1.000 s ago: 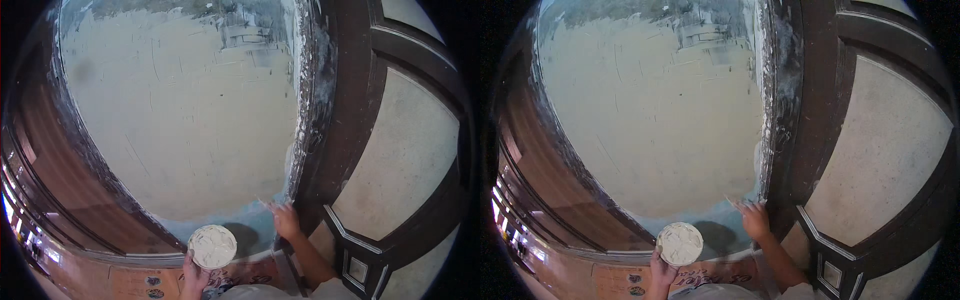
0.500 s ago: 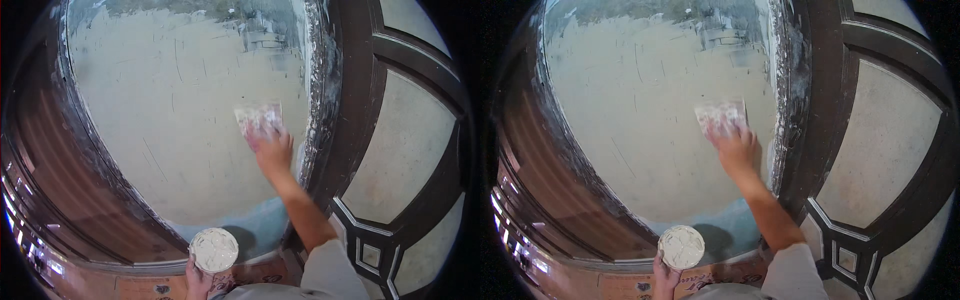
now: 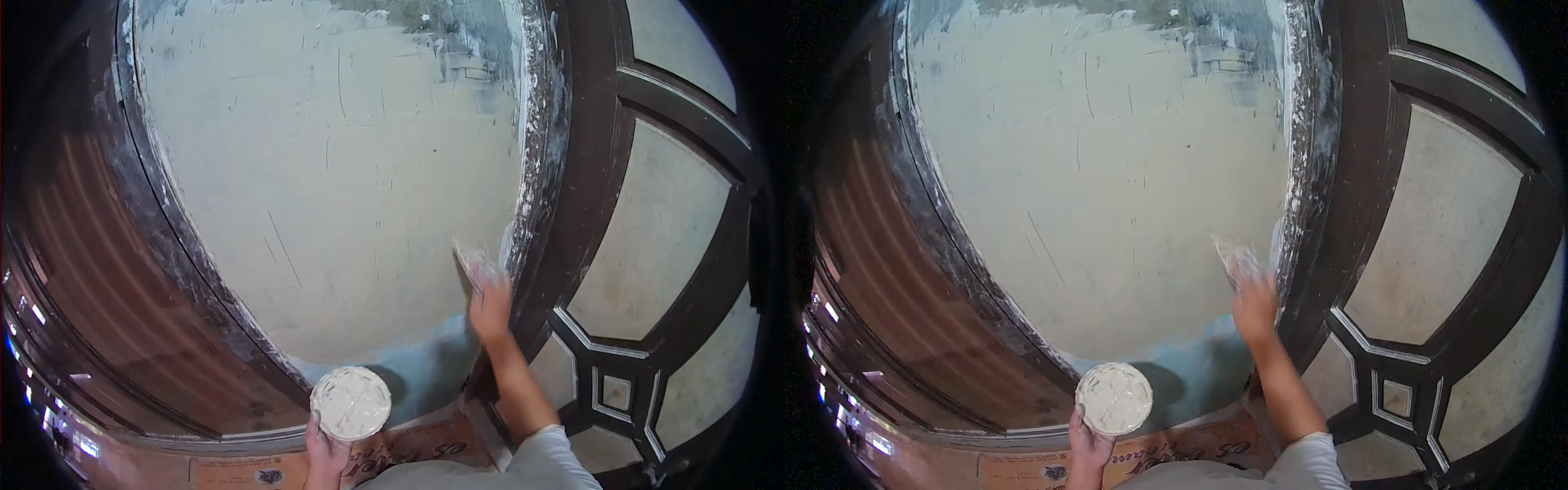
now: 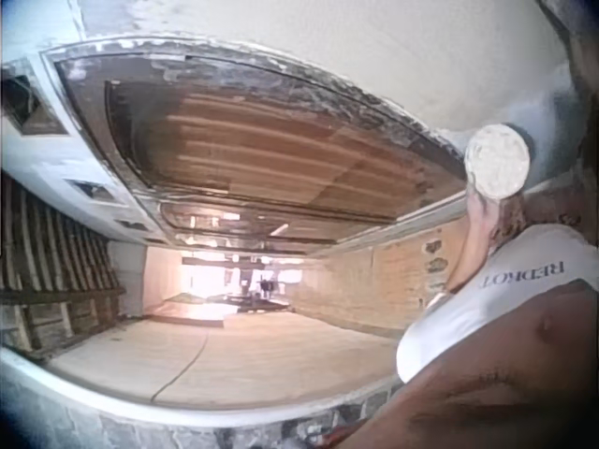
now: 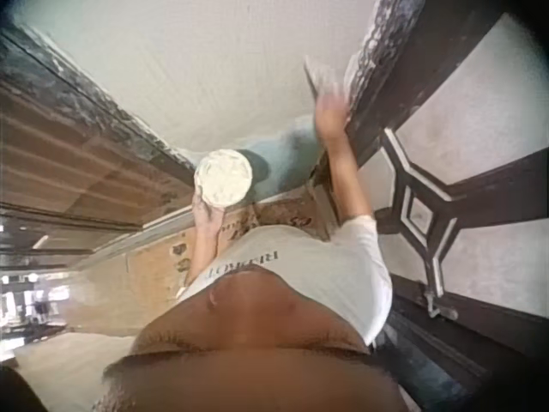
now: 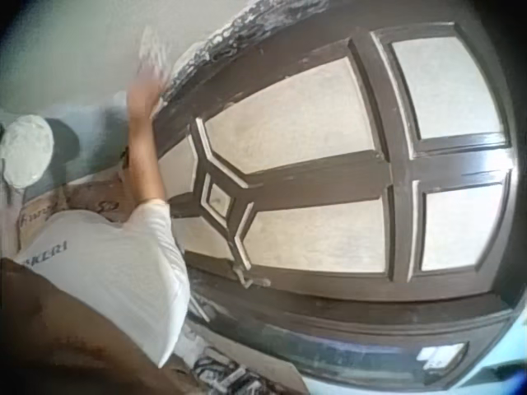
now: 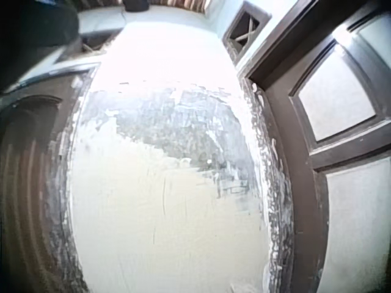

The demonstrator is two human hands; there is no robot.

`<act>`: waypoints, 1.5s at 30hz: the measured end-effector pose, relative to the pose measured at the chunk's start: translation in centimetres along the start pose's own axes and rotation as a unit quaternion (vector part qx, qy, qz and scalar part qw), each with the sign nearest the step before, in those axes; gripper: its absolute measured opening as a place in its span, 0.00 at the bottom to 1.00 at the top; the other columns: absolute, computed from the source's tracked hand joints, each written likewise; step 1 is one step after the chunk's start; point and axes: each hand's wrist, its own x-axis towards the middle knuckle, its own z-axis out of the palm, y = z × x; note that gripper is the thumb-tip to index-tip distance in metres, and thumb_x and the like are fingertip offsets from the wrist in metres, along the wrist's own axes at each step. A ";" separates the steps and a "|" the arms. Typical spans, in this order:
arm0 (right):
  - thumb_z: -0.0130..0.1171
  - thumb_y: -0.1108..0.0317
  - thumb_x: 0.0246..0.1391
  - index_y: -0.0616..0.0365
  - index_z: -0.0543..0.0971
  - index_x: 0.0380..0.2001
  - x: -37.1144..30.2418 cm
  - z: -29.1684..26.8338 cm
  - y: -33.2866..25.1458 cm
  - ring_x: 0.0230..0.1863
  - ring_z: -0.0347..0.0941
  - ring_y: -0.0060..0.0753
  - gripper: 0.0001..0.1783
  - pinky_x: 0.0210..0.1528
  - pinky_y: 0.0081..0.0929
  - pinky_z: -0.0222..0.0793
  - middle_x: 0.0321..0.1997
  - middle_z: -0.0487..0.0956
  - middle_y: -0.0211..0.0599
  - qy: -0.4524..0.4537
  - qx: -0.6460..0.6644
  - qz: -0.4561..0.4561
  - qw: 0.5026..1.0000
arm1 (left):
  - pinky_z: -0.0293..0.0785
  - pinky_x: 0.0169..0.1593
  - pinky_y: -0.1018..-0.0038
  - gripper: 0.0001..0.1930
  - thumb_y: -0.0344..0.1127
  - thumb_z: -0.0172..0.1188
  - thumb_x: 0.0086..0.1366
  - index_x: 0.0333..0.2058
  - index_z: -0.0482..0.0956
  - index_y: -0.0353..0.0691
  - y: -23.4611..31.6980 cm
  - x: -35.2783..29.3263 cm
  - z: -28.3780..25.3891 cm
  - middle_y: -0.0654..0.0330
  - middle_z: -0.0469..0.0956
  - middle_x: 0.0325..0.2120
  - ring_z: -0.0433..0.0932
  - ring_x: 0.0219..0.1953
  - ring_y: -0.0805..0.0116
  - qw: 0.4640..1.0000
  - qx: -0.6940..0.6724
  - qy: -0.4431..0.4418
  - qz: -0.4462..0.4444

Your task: The person applies white putty to a wall surface using a plastic spreader while holding a small bucket containing the mixture.

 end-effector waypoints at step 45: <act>0.50 0.79 0.48 0.57 0.75 0.59 -12.2 5.2 -9.5 0.68 0.62 0.55 0.31 0.68 0.53 0.56 0.64 0.72 0.51 -0.159 -0.045 0.113 0.980 | 0.61 0.69 0.47 0.29 0.49 0.42 0.74 0.67 0.61 0.39 6.1 -2.8 -8.6 0.49 0.64 0.67 0.65 0.67 0.47 0.998 -0.057 0.023 -0.032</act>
